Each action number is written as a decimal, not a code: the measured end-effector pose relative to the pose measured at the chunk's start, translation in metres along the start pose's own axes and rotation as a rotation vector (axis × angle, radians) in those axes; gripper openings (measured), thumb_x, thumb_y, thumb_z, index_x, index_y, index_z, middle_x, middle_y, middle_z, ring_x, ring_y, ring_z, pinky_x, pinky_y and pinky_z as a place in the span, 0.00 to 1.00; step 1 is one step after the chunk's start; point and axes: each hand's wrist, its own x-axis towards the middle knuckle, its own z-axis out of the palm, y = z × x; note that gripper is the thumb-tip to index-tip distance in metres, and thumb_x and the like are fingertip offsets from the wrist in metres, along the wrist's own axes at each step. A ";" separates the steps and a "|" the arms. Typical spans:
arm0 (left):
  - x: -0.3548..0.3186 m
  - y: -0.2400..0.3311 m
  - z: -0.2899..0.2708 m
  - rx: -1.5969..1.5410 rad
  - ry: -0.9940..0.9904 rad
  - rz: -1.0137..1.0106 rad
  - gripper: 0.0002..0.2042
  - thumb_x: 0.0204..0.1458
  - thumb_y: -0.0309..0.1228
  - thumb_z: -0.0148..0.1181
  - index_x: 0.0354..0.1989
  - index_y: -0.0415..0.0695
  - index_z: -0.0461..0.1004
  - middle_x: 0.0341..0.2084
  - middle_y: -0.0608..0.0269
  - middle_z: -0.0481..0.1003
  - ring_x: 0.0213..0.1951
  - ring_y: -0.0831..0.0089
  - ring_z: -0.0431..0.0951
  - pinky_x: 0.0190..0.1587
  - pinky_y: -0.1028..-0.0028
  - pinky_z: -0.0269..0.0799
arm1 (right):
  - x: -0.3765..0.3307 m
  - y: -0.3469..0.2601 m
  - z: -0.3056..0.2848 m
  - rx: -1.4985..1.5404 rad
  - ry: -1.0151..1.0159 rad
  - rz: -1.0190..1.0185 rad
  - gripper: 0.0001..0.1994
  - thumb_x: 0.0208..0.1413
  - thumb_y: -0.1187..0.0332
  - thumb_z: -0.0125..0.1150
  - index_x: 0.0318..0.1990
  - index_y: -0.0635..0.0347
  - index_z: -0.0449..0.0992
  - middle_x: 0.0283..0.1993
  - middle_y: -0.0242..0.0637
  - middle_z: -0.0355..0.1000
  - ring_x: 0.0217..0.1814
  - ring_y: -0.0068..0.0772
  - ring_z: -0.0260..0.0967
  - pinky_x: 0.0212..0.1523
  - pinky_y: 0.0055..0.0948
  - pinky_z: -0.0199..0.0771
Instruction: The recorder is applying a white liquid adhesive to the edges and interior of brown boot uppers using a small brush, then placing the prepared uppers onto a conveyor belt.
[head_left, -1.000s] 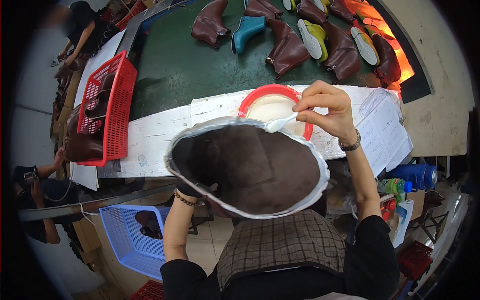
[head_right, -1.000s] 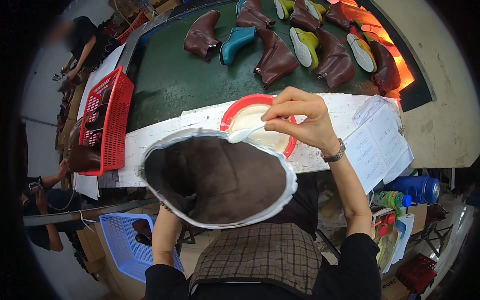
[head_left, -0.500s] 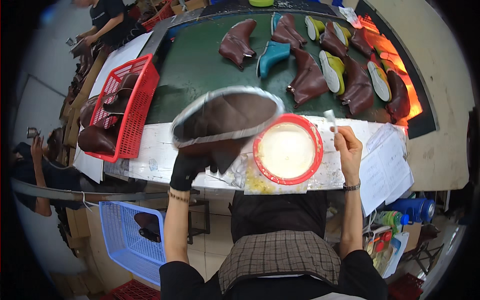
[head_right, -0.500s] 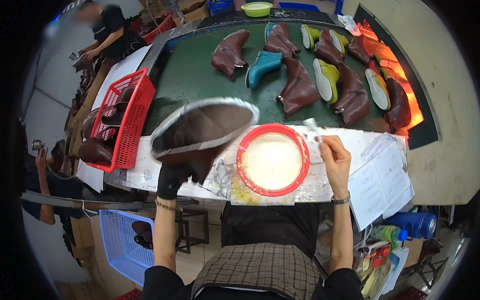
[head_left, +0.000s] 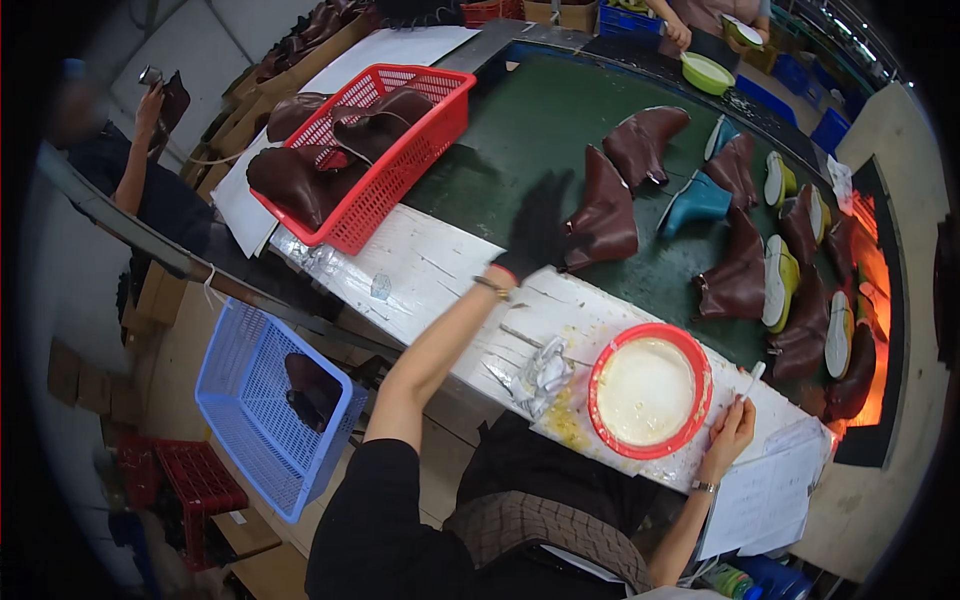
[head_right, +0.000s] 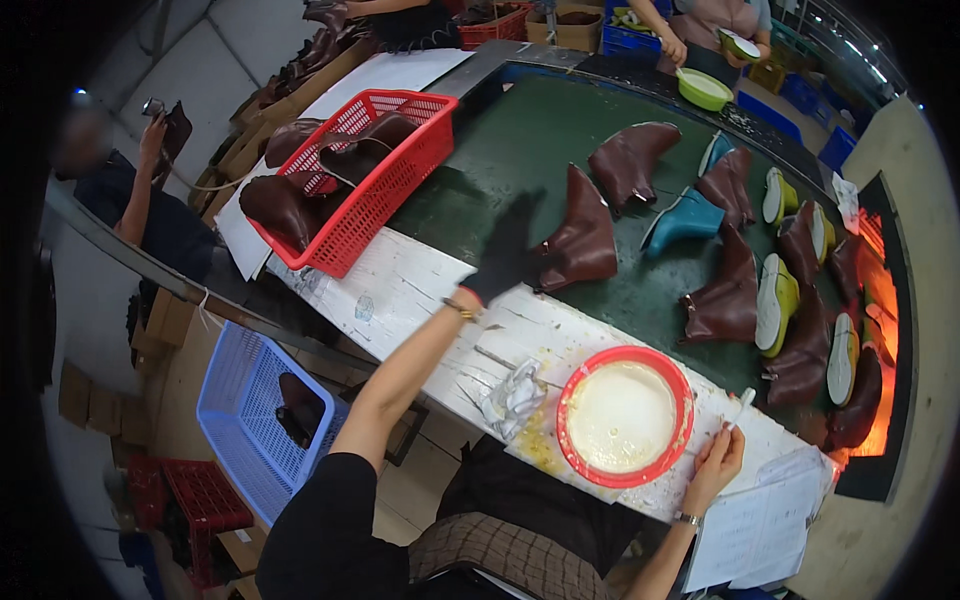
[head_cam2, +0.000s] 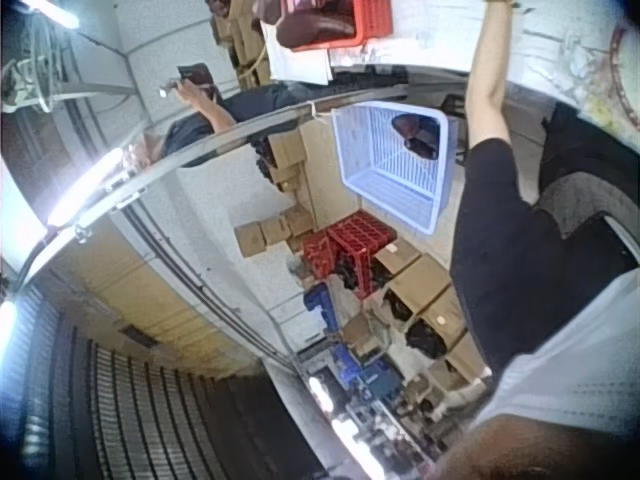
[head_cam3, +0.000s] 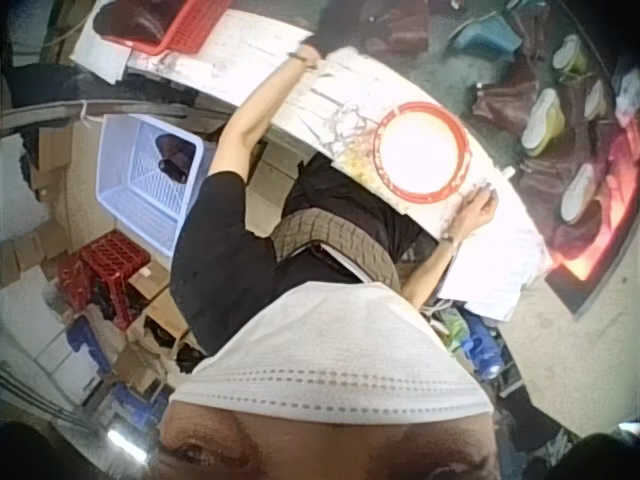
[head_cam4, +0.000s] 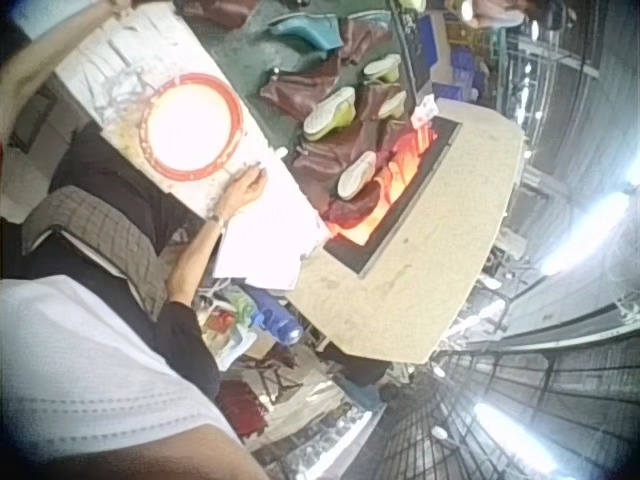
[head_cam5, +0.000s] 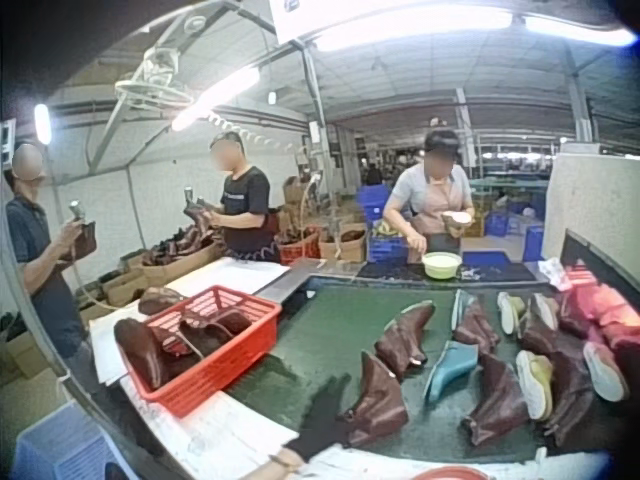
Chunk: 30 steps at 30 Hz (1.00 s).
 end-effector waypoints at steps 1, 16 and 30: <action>0.018 -0.009 -0.036 -0.006 0.144 0.114 0.39 0.48 0.44 0.70 0.68 0.44 0.61 0.63 0.44 0.65 0.64 0.46 0.64 0.66 0.52 0.59 | -0.002 -0.001 0.000 0.014 0.012 -0.012 0.08 0.70 0.67 0.52 0.48 0.60 0.73 0.27 0.22 0.62 0.17 0.08 0.49 0.13 0.14 0.43; 0.064 -0.229 -0.295 1.103 -0.073 -0.311 0.15 0.52 0.38 0.61 0.48 0.51 0.74 0.46 0.50 0.75 0.49 0.46 0.77 0.53 0.50 0.71 | 0.001 -0.002 0.013 -0.031 0.022 -0.014 0.08 0.70 0.67 0.53 0.48 0.61 0.74 0.26 0.21 0.63 0.16 0.07 0.48 0.13 0.14 0.42; 0.007 0.033 -0.317 0.484 0.136 -0.045 0.14 0.51 0.38 0.69 0.34 0.40 0.76 0.27 0.54 0.78 0.30 0.59 0.81 0.36 0.66 0.75 | -0.028 -0.098 0.027 -0.636 -0.214 -0.450 0.06 0.59 0.76 0.63 0.41 0.66 0.82 0.30 0.33 0.72 0.30 0.22 0.66 0.30 0.22 0.63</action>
